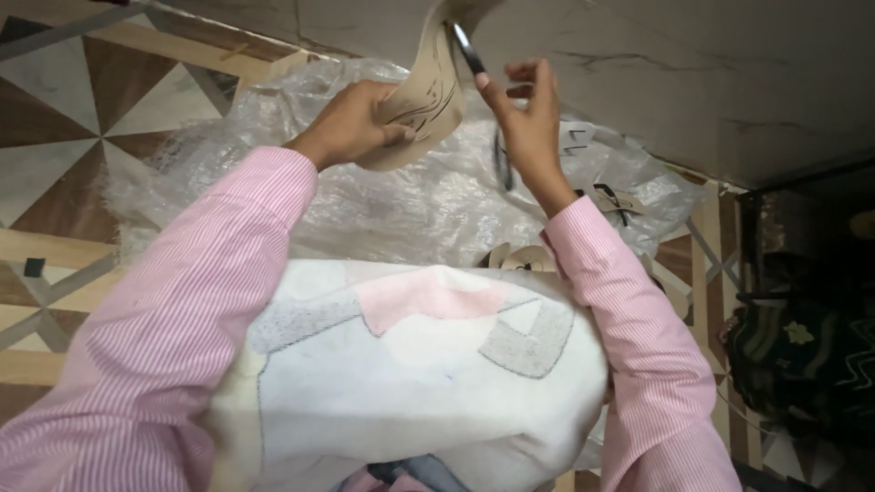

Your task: The person assembles flip-flops by manually threading straps through soles.

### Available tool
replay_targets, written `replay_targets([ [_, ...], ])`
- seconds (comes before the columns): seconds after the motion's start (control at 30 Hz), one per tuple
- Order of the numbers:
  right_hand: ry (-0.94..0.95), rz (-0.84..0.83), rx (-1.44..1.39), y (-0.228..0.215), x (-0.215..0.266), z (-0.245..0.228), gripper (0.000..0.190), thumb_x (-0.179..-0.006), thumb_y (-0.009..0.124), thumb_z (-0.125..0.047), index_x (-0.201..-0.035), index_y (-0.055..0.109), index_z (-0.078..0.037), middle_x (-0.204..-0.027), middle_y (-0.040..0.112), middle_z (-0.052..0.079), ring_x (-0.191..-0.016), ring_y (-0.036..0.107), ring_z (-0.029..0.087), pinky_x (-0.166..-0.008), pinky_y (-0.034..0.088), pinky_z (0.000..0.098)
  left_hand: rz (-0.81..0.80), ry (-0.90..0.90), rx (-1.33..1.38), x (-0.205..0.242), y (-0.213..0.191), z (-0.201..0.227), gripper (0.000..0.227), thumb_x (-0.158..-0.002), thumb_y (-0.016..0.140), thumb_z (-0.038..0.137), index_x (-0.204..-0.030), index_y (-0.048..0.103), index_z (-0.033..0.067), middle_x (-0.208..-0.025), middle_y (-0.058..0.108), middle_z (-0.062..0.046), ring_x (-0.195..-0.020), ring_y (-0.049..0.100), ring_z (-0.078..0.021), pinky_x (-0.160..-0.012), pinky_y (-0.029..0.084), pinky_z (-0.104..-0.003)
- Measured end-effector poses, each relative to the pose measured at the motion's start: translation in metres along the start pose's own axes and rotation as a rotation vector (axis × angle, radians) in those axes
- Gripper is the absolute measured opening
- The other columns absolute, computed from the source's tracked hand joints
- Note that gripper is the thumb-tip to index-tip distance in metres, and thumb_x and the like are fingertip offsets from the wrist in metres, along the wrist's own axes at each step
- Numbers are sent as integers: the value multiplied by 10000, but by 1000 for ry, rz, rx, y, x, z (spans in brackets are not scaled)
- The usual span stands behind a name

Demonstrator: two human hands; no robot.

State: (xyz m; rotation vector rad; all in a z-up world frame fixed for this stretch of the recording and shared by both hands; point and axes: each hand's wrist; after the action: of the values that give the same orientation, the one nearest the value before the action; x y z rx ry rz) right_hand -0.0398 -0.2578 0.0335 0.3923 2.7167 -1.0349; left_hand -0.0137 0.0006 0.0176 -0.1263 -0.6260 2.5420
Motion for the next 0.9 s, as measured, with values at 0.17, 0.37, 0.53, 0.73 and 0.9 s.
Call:
replay_targets([
  [0.17,369,-379,-544,-8,-11,27,728,-975,731,-393,-1540,393,-82,-1328,650,90,-1185,632,200,-922,539,341,-46,156,139,-3,9,-5,440,-851,787,146,-1282,698,120,-1189,772,-75,-1077,732,-192,-985,538,-369],
  [0.37,234,-467,-603,-17,-12,38,666,-922,797,-90,-1498,482,18,-1304,655,186,-1172,674,281,-1001,572,392,-285,42,-211,0,23,0,638,-839,752,207,-1440,541,186,-1319,700,-74,-1200,669,-260,-1057,484,-426],
  [0.53,357,-384,-373,-74,18,46,667,-821,731,24,-1439,492,-51,-1336,608,66,-1092,711,234,-963,563,369,-547,-155,-546,-1,30,-36,789,-850,749,403,-1549,399,294,-1469,593,-40,-1330,574,-296,-1114,439,-461],
  [0.73,282,-747,273,-79,129,321,570,-776,738,-136,-1336,648,-72,-1058,790,158,-904,732,280,-825,578,415,-617,-409,-752,8,9,-33,667,-899,726,478,-1509,527,295,-1549,529,-54,-1417,504,-327,-1155,424,-485],
  [0.9,536,-602,389,-77,188,361,409,-809,734,-279,-1164,758,-77,-1028,801,166,-924,756,284,-853,579,406,-625,-447,-677,6,9,-20,647,-936,664,496,-1530,481,318,-1570,494,-36,-1438,472,-328,-1162,402,-515],
])
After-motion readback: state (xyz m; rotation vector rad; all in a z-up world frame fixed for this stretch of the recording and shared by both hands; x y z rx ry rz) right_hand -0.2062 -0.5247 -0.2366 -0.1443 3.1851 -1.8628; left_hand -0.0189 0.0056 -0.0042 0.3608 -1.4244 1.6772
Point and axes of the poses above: each hand's wrist, its own x-axis away from the middle knuckle, its own y-axis out of the palm, z = x × y
